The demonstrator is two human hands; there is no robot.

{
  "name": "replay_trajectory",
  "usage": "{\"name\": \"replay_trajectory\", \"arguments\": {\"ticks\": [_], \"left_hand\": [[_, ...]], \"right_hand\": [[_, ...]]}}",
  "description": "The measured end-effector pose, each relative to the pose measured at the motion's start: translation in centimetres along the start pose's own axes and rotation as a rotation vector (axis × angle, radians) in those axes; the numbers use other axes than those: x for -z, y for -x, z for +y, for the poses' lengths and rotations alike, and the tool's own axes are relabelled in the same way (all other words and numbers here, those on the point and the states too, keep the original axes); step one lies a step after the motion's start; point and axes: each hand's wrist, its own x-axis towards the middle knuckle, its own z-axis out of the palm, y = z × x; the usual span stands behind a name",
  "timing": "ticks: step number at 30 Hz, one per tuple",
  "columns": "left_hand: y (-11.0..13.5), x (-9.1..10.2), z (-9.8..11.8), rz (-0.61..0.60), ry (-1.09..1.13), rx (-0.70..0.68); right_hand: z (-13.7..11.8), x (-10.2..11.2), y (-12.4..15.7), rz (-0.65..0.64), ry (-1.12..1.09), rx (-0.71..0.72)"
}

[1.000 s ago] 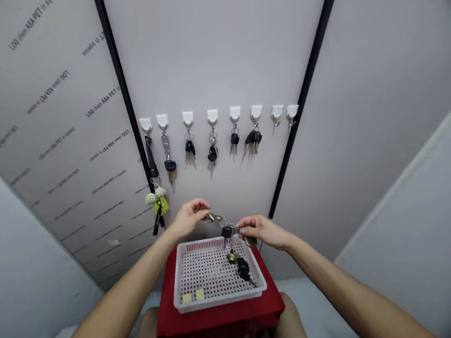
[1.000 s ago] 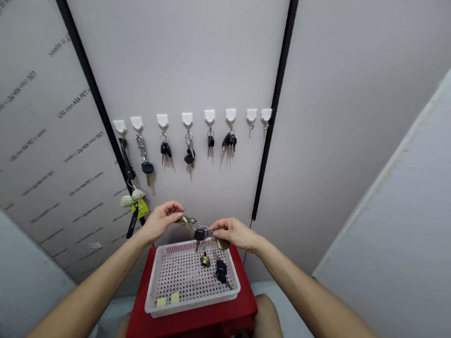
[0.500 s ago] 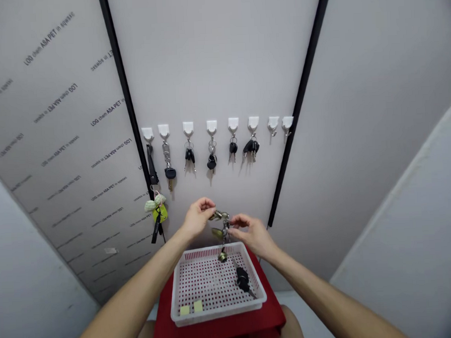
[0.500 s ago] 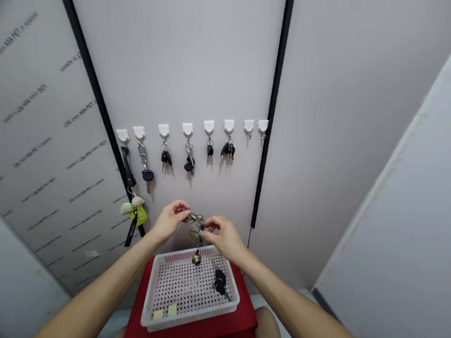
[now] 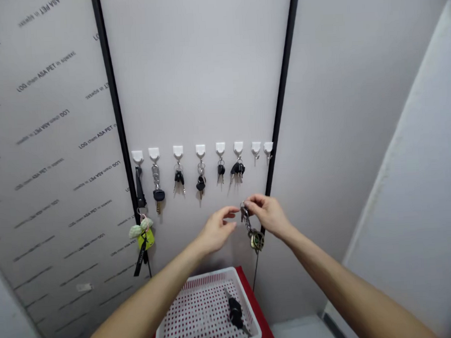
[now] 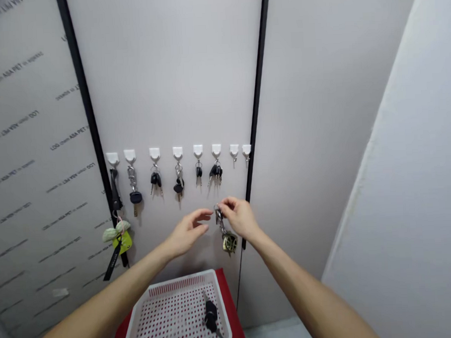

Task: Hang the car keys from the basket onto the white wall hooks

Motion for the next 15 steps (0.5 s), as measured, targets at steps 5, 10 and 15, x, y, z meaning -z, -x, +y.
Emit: {"name": "replay_trajectory", "arguments": {"ticks": [5, 10, 15], "left_hand": [[-4.4, -2.3, 3.2, -0.005, -0.145, -0.146], [-8.0, -2.6, 4.9, 0.118, -0.322, -0.126], [-8.3, -3.0, 5.3, 0.113, -0.376, -0.101]], "right_hand": [[-1.0, 3.3, -4.3, 0.278, -0.054, 0.017], [-1.6, 4.5, -8.1, 0.454, -0.143, -0.011], [-1.3, 3.9, -9.7, 0.504, -0.203, -0.119]]}}
